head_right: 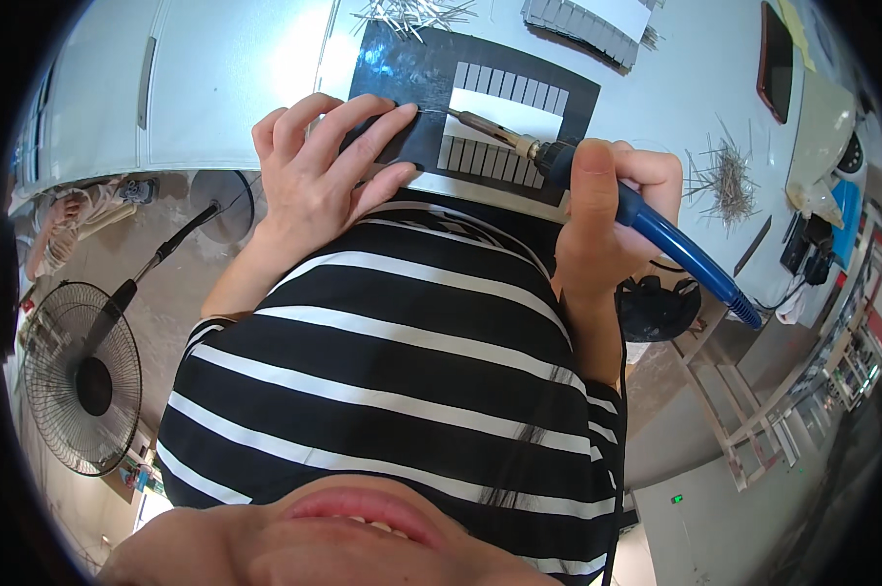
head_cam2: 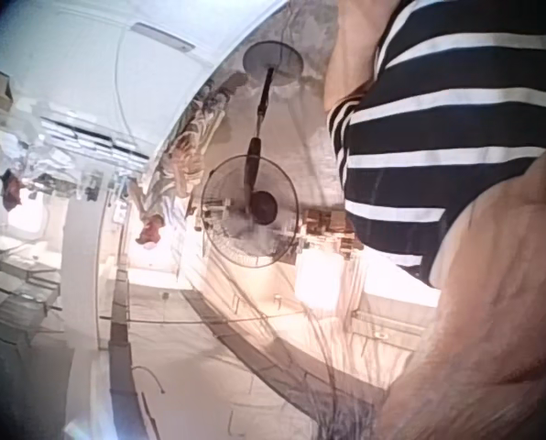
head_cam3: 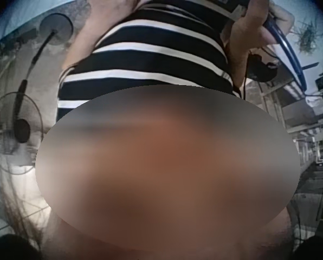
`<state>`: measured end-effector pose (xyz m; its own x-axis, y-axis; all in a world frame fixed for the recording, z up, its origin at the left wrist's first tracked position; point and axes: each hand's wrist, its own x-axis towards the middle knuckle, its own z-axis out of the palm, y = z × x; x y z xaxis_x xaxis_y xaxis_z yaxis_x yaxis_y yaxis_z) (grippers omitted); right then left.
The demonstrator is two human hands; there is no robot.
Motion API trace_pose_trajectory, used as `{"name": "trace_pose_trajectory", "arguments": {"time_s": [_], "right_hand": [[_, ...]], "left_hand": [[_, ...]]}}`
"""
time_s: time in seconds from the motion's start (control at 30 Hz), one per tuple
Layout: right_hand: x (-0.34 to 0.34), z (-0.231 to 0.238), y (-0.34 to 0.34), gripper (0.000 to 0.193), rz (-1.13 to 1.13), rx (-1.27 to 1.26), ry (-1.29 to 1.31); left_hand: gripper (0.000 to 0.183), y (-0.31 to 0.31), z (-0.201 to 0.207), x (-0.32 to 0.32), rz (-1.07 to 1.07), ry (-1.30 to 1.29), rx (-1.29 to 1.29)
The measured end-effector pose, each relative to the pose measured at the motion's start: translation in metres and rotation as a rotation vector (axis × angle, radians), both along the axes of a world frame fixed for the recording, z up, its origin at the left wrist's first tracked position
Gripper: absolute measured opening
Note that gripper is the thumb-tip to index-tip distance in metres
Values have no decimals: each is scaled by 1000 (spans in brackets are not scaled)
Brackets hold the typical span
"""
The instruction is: The person solders metal wires onto components using a soldering iron and stacks the completed components on the table.
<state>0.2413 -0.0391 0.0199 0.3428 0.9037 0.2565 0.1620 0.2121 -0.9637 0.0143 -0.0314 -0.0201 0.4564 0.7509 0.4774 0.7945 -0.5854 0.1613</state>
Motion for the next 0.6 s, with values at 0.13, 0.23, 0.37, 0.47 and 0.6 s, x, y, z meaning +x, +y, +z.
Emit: {"name": "trace_pose_trajectory", "arguments": {"time_s": [0.13, 0.23, 0.37, 0.47, 0.6], "right_hand": [[1, -3, 1, 21, -14, 26, -34], [-1, -1, 3, 22, -18, 36, -44], [-8, 0, 7, 18, -14, 65, -88], [-7, -2, 8, 17, 62, 79, -86], [-5, -5, 10, 16, 114, 105, -87]], "left_hand": [[40, 0, 1, 2, -7, -3, 7], [39, 0, 1, 2, -9, -10, 5], [38, 2, 1, 2, -13, -29, 0], [38, 1, 1, 2, -8, -35, -5], [38, 2, 2, 3, -13, -50, -10]]}}
